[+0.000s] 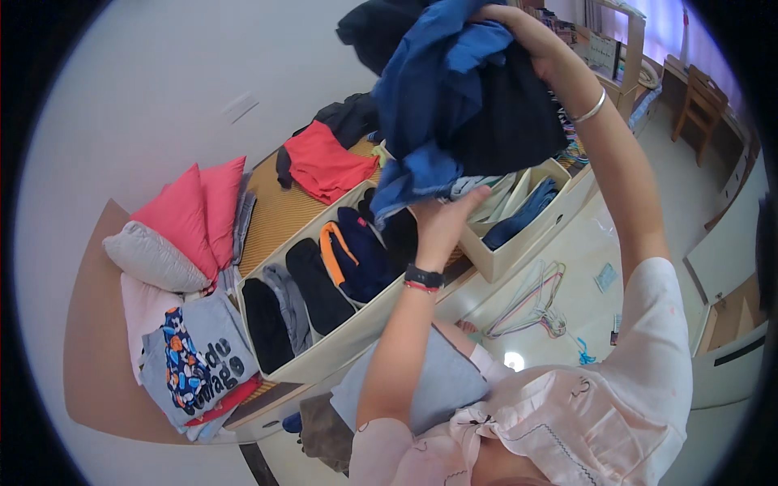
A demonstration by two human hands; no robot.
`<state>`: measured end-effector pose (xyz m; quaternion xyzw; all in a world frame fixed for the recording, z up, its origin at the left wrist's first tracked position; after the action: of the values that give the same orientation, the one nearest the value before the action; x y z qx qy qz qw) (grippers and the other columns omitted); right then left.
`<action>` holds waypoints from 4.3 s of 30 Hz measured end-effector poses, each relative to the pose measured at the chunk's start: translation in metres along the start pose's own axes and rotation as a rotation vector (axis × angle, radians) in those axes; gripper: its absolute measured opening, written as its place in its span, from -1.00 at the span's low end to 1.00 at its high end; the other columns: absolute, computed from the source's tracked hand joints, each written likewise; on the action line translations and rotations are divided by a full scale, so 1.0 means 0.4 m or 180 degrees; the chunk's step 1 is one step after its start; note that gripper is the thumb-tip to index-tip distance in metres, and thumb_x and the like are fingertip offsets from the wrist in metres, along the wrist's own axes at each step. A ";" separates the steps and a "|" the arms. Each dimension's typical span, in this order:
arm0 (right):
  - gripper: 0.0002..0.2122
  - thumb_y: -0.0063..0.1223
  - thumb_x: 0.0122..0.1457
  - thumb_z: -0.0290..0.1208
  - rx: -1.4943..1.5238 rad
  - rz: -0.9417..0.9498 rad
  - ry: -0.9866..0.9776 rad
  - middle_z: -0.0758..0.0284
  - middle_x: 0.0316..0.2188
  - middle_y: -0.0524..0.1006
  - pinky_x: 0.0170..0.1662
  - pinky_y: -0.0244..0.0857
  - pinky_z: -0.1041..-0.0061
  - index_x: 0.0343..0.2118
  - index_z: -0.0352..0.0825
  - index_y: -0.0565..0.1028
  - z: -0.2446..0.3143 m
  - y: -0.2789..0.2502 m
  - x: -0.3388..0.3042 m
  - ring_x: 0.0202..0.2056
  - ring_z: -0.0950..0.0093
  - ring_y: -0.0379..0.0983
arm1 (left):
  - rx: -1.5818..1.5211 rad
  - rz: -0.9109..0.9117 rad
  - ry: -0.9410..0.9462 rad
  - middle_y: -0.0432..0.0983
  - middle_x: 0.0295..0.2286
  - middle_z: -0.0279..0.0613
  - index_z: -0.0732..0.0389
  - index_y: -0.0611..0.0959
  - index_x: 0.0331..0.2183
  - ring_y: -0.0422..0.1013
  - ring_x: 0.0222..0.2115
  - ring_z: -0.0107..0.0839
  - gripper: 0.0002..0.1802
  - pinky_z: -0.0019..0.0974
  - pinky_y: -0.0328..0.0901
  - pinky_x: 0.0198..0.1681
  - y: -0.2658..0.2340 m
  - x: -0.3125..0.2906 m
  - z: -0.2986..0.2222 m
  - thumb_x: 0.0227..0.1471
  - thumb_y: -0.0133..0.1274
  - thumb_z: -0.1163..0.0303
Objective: Folding various items of clothing and organizing them into fabric storage bins.
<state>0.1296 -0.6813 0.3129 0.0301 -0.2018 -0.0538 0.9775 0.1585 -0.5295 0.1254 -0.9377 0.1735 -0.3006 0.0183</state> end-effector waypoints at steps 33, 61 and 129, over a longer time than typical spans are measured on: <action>-0.45 0.27 -0.09 -0.43 -0.3811 0.0166 -0.1148 0.20 -0.12 0.43 -0.01 0.24 0.47 0.00 -0.39 0.31 -0.592 0.364 0.022 -0.07 0.40 0.36 | -0.1075 -0.0713 -0.1251 0.38 -0.10 -0.14 0.22 0.39 -0.04 0.34 -0.11 -0.28 -0.60 -0.20 0.24 0.01 -0.871 -0.411 -0.027 0.16 -0.17 0.21; -0.77 0.05 -0.05 -0.55 -0.2088 0.0839 -0.1225 0.18 -0.28 0.35 -0.19 0.29 0.42 -0.26 -0.35 0.41 -0.371 0.517 -0.383 -0.25 0.27 0.39 | -0.2355 -0.0614 -0.2053 0.41 -0.16 -0.15 0.31 0.38 -0.10 0.37 -0.14 -0.36 -0.62 -0.30 0.28 -0.07 -0.524 -0.441 0.031 0.19 -0.20 0.21; -0.95 -0.07 0.03 -0.58 -0.2625 0.0298 0.0032 0.38 -0.45 0.46 -0.38 0.25 0.57 -0.45 -0.41 0.42 -0.445 0.219 -0.418 -0.44 0.55 0.37 | 0.1060 -0.0604 0.0833 0.48 -0.34 -0.25 0.29 0.47 -0.21 0.36 -0.32 -0.59 -0.79 -0.53 0.23 -0.20 -0.809 -0.212 -0.521 0.06 0.03 0.51</action>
<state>0.0561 -0.5680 0.0913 -0.3730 -0.1597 -0.0854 0.9100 0.0771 -0.1824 0.2937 -0.8868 0.0335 -0.4445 0.1218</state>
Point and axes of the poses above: each hand's wrist, its own x-axis towards the middle knuckle, its own y-axis out of the palm, z = x × y, the point moved 9 cm from there along x, towards the middle knuckle
